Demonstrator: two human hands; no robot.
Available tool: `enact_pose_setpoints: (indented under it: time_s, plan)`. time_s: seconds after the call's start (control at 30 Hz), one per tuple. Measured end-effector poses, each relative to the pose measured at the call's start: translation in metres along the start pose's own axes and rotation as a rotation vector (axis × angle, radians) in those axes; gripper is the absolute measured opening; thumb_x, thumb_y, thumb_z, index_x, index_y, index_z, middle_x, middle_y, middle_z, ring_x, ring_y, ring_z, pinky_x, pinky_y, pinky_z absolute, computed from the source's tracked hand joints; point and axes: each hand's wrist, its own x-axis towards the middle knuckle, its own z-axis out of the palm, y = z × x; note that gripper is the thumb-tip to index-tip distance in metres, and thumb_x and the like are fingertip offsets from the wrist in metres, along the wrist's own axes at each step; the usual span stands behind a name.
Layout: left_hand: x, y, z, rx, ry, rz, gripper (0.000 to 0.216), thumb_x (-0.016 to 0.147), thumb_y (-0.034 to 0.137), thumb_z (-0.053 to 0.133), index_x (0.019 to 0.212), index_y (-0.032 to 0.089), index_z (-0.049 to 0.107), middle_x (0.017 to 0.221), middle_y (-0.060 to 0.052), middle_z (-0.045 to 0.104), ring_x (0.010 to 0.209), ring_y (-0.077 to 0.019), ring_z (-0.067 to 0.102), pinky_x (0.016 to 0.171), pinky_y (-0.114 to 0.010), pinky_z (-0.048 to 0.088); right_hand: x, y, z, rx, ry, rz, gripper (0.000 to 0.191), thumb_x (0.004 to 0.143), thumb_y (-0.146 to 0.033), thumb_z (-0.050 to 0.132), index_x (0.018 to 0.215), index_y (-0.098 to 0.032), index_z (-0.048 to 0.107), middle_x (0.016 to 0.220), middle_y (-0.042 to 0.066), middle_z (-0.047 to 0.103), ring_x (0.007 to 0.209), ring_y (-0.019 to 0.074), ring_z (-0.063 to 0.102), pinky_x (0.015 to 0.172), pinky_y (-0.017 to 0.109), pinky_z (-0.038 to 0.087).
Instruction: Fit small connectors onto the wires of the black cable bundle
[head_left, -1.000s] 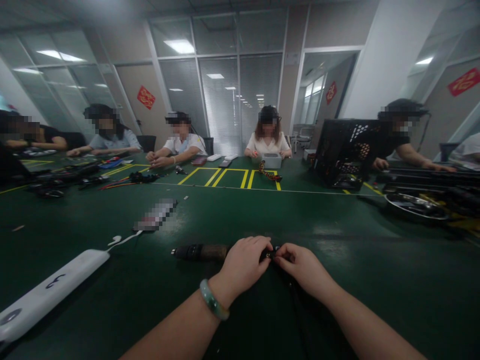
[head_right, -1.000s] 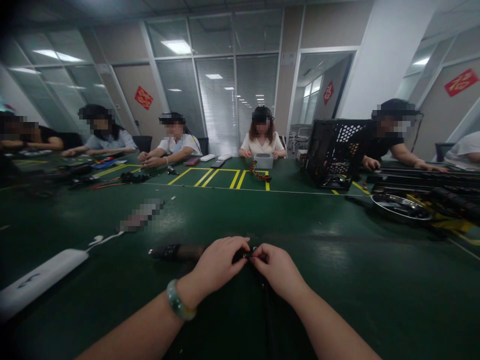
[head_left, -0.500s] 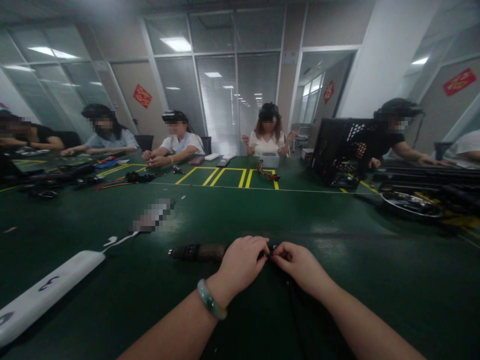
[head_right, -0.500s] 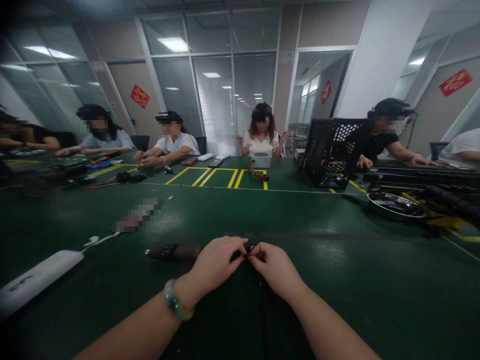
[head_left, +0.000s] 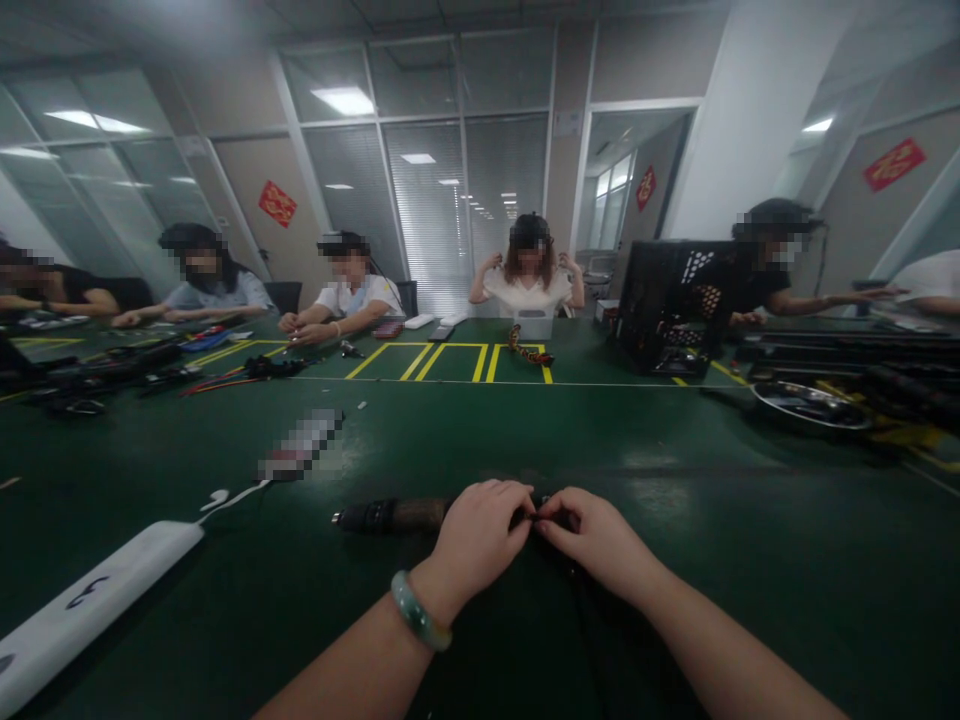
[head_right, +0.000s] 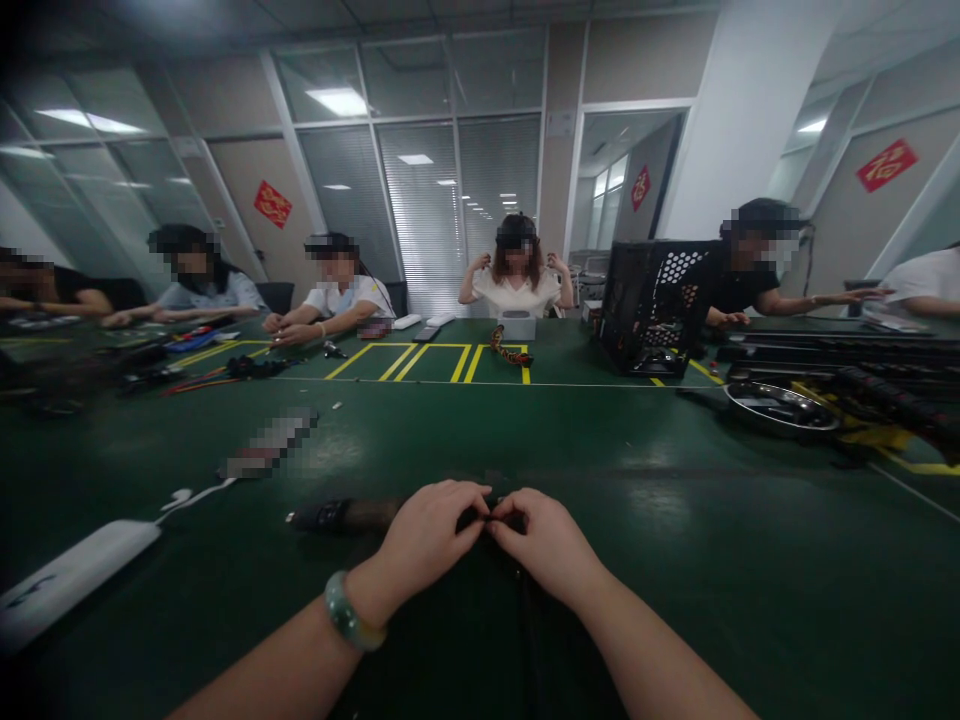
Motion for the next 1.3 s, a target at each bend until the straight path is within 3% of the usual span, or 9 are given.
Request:
enact_pose_setpoints:
  time_s: [0.17,0.37,1.3]
  plan:
    - [-0.0003,-0.0006,0.001,-0.008,0.008,-0.009,0.01,0.083,0.019,0.061,0.092,0.025,0.06,0.114,0.002,0.064,0.104,-0.02,0.058,0.092,-0.038,0.042,-0.0005,0.0009,-0.0008,-0.052,0.036,0.063,0.012,0.081,-0.032,0.063,0.078,-0.02,0.063,0.078,-0.001,0.061,0.067,0.0141,0.053,0.057,0.023,0.036]
    - [0.0004,-0.001,0.0028,-0.005,0.013,-0.02,0.011,0.082,0.02,0.062,0.091,0.024,0.06,0.104,0.001,0.066,0.098,-0.02,0.058,0.088,-0.036,0.043,0.0005,0.0022,0.0006,-0.038,0.015,0.012,0.014,0.083,-0.028,0.061,0.073,-0.02,0.059,0.076,-0.002,0.06,0.069,0.0135,0.053,0.059,0.023,0.035]
    - [0.0001,0.0011,0.0007,0.023,0.001,-0.023,0.009,0.082,0.018,0.06,0.089,0.023,0.059,0.096,0.0,0.065,0.092,-0.0203,0.058,0.084,-0.036,0.042,-0.0003,-0.0037,-0.0009,-0.066,-0.014,-0.02,0.013,0.086,-0.026,0.058,0.076,-0.02,0.063,0.079,-0.001,0.062,0.075,0.0154,0.057,0.066,0.025,0.038]
